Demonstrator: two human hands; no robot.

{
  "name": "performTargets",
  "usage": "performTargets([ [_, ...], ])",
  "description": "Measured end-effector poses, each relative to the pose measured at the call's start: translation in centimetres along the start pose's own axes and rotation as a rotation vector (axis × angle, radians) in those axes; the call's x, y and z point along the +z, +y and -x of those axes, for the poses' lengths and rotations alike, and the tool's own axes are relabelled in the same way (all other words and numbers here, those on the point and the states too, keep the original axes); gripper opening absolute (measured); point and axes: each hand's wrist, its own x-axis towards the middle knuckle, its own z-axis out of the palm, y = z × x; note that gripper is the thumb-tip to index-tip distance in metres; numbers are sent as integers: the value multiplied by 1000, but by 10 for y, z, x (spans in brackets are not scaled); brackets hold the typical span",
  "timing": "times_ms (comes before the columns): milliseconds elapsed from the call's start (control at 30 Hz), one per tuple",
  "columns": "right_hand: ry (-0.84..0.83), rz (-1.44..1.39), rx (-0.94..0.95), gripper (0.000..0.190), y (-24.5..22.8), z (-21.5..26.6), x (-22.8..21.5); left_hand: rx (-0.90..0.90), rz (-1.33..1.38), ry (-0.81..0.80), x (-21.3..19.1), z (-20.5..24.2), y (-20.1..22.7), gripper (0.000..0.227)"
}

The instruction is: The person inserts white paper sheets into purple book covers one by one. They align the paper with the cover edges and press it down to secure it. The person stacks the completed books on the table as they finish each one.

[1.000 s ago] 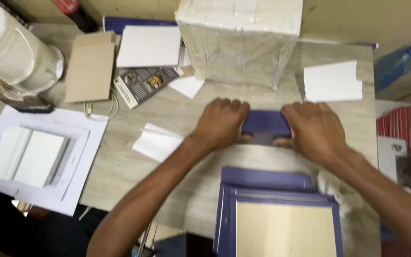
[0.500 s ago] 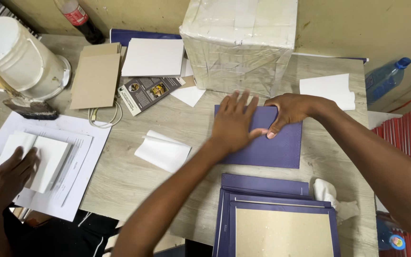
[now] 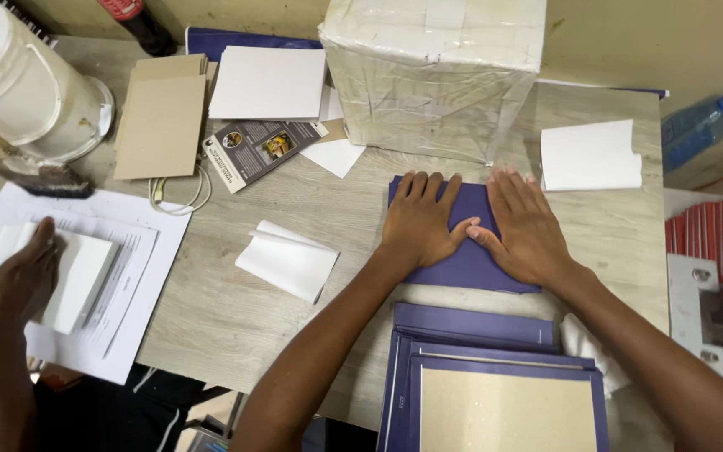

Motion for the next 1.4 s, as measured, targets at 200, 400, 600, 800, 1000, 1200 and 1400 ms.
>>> performTargets([
  [200, -63, 18, 56, 101, -1, -5, -6, -39, 266, 267, -8, 40, -4, 86],
  [400, 44, -496, 386, 104, -19, 12, -32, -101, 998, 106, 11, 121, -17, 128],
  [600, 41, -625, 487, 111, -36, 27, -42, -47, 925, 211, 36, 114, -23, 112],
  [800, 121, -652, 546, 94, -32, 38, -73, 109, 323, 710, 66, 115, -73, 40],
  [1000, 336, -809, 464, 70, -66, 99, -147, -91, -15, 581, 69, 144, -157, 20],
  [1200, 299, -788, 298, 25, -104, 176, -144, 91, 428, 608, -25, 222, -70, 21],
  [1400, 254, -897, 31, 40, -169, 208, -104, 340, 1018, 277, -64, 285, 55, 5],
])
